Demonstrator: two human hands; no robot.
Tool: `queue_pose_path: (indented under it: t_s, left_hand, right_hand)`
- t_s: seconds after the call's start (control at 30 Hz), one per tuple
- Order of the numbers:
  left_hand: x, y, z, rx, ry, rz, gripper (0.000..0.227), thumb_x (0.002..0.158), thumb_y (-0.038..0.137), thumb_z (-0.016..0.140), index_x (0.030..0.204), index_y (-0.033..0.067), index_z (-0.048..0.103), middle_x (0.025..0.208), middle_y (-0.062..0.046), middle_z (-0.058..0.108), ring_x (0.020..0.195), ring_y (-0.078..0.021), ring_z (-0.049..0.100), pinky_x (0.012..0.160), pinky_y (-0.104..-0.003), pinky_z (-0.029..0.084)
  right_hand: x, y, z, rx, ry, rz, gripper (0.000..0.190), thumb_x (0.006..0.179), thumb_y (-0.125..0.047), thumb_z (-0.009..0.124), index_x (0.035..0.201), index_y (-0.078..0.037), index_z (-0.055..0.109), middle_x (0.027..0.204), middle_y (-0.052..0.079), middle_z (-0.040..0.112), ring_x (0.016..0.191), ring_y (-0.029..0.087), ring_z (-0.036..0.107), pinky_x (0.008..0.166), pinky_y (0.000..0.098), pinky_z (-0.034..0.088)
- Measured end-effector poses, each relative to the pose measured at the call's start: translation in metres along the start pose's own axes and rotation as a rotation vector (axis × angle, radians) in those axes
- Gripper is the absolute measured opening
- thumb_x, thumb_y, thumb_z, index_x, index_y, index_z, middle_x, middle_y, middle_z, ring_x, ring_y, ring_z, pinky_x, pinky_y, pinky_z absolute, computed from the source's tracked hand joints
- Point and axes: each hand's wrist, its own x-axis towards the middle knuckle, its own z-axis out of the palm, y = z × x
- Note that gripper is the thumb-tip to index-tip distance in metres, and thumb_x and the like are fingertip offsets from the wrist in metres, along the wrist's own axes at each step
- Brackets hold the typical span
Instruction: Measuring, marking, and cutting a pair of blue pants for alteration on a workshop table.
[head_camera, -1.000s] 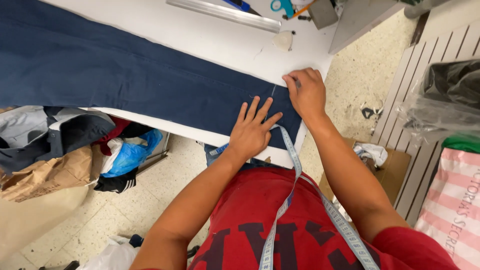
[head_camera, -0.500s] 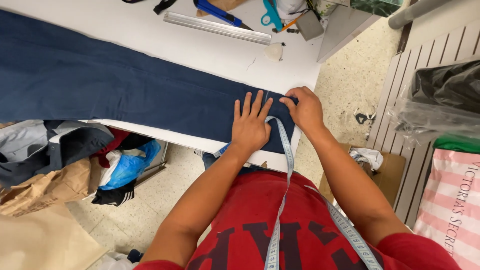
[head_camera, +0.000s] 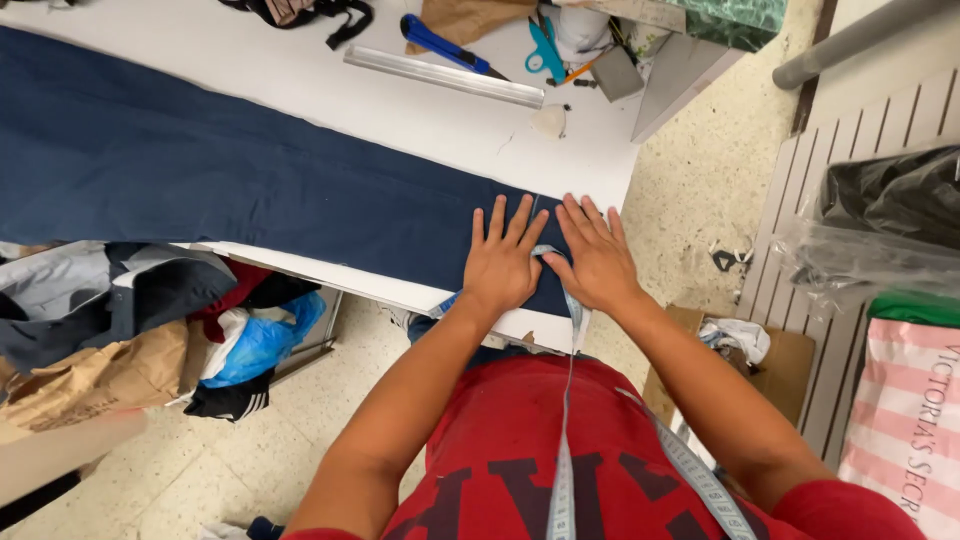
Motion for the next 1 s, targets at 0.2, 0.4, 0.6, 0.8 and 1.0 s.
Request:
queue_pose_path:
  t_s: [0.2,0.4,0.6,0.8,1.0]
  left_hand:
    - [-0.012,-0.012,0.017,0.001,0.113,0.088,0.055,0.099,0.026,0.041,0.154,0.0203,0.044,0.162,-0.006,0.038,0.153,-0.0344,0.026,0.125,-0.059,0.013]
    - [-0.008,-0.005,0.062,-0.032,0.493,0.246,0.026,0.098,0.030,0.049,0.119,0.0244,0.063,0.094,0.003,0.059,0.095,-0.0185,0.061,0.089,-0.038,0.047]
    - [-0.025,-0.015,0.023,-0.206,0.517,0.252,0.030,0.098,0.024,0.045,0.123,0.0212,0.060,0.104,0.004,0.059,0.093,-0.0166,0.063,0.079,-0.032,0.049]
    - [-0.036,-0.010,0.012,-0.174,0.441,0.291,0.025,0.096,0.017,0.046,0.116,0.0189,0.061,0.090,0.001,0.055,0.085,-0.0200,0.057,0.078,-0.035,0.042]
    - [-0.015,0.016,0.009,-0.100,0.409,0.061,0.041,0.104,0.028,0.047,0.140,0.0098,0.050,0.130,-0.014,0.047,0.123,-0.0334,0.043,0.102,-0.047,0.029]
  right_hand:
    - [-0.017,0.022,-0.005,-0.016,-0.116,0.022,0.079,0.106,-0.062,0.040,0.164,-0.010,0.033,0.171,0.010,0.026,0.157,0.031,0.023,0.127,0.0571,0.009]
    - [-0.015,-0.012,-0.046,0.413,0.031,0.179,0.065,0.092,-0.048,0.069,0.146,-0.014,0.058,0.141,0.005,0.064,0.128,0.026,0.057,0.109,0.0443,0.039]
    - [-0.039,-0.014,-0.065,1.265,-0.247,0.403,0.038,0.092,-0.008,0.073,0.130,-0.005,0.067,0.087,0.005,0.069,0.043,0.012,0.053,0.039,0.0244,0.041]
    - [-0.049,0.000,-0.080,1.163,-0.547,0.420,0.038,0.089,-0.006,0.072,0.125,0.005,0.068,0.099,0.018,0.071,0.078,0.024,0.070,0.073,0.0390,0.056]
    - [0.004,0.023,-0.057,0.861,-0.310,0.385,0.022,0.104,-0.018,0.058,0.107,-0.005,0.076,0.069,0.006,0.068,0.057,0.016,0.060,0.055,0.0303,0.047]
